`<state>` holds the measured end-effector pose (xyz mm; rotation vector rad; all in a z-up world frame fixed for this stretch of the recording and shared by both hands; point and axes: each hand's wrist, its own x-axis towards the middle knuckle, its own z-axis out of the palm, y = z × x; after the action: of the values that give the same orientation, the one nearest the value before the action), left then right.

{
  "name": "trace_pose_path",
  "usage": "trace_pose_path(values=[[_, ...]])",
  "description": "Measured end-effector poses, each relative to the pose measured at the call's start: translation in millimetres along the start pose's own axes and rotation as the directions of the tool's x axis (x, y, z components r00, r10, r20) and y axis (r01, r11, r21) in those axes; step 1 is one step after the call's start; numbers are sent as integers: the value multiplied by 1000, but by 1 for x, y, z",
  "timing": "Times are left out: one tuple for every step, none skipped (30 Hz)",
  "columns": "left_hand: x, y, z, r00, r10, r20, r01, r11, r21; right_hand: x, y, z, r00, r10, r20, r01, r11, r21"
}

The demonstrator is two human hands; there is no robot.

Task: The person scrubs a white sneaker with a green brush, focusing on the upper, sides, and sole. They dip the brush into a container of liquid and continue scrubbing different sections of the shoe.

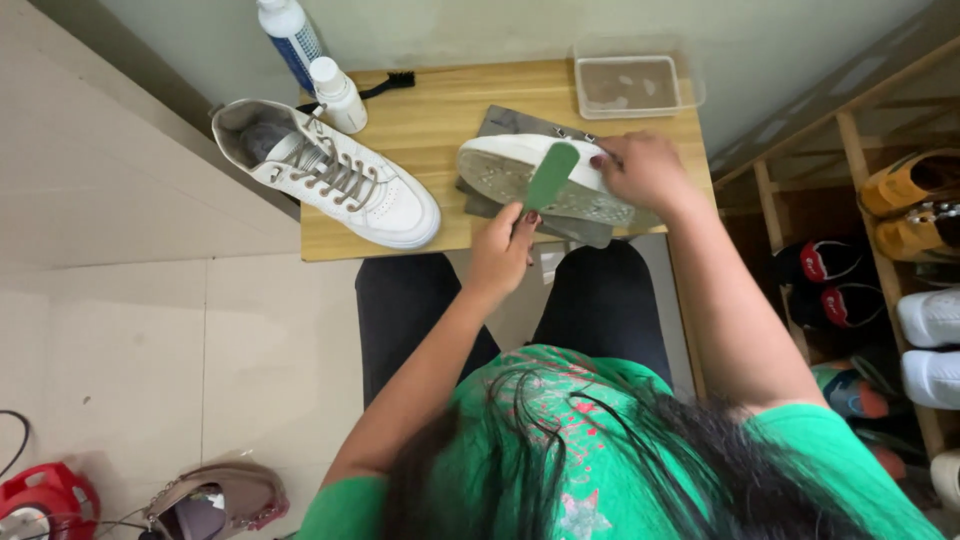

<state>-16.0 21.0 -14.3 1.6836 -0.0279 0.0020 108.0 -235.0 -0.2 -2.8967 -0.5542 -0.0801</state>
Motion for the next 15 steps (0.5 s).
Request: trace_pose_path(values=[[7,0,-6,1000,0,-2,0,1000,0,-4,-1,0,1000,-2,0,2,1000,0],[14,1,-12,997,65,-47,-60,994,96,-9,-2,-1,999,20,-38,-19,999,36],[21,0,-18,987,133,-87,-115,974,193,-13,-2,-1,996,41,-74,-36,997,72],[21,-4,-18,987,133,-91,-114,975,192,-14,-2,2,997,38,-74,-33,997,71],[23,-7,-18,973,135,-189,-90,970,227,-14,-2,5,995,59,-81,-55,997,49],[24,-10,-19,948,139,-286,-63,964,258,-13,-1,9,993,79,-89,-77,997,27],[18,-9,-8,948,135,-288,-58,964,261,-15,1,13,993,77,-85,-75,997,31],[12,-8,2,981,73,-178,-27,967,252,-16,4,17,993,71,-92,-68,997,37],[9,-6,12,998,16,-65,1,969,248,-15,6,20,992,66,-104,-62,997,44],[10,-2,7,998,16,-66,1,968,251,-14,4,19,992,65,-105,-60,997,47],[12,2,4,996,30,-80,-6,960,279,-15,3,17,992,57,-109,-52,997,51],[13,6,1,995,44,-93,-13,952,307,-16,2,15,992,50,-114,-44,998,54],[14,7,1,995,46,-90,-16,951,308,-14,4,18,992,53,-117,-47,997,54],[16,8,1,983,65,-173,-10,954,301,-13,6,21,990,47,-135,-41,998,47],[16,8,0,964,79,-255,0,956,293,-13,7,25,988,42,-148,-36,999,40]])
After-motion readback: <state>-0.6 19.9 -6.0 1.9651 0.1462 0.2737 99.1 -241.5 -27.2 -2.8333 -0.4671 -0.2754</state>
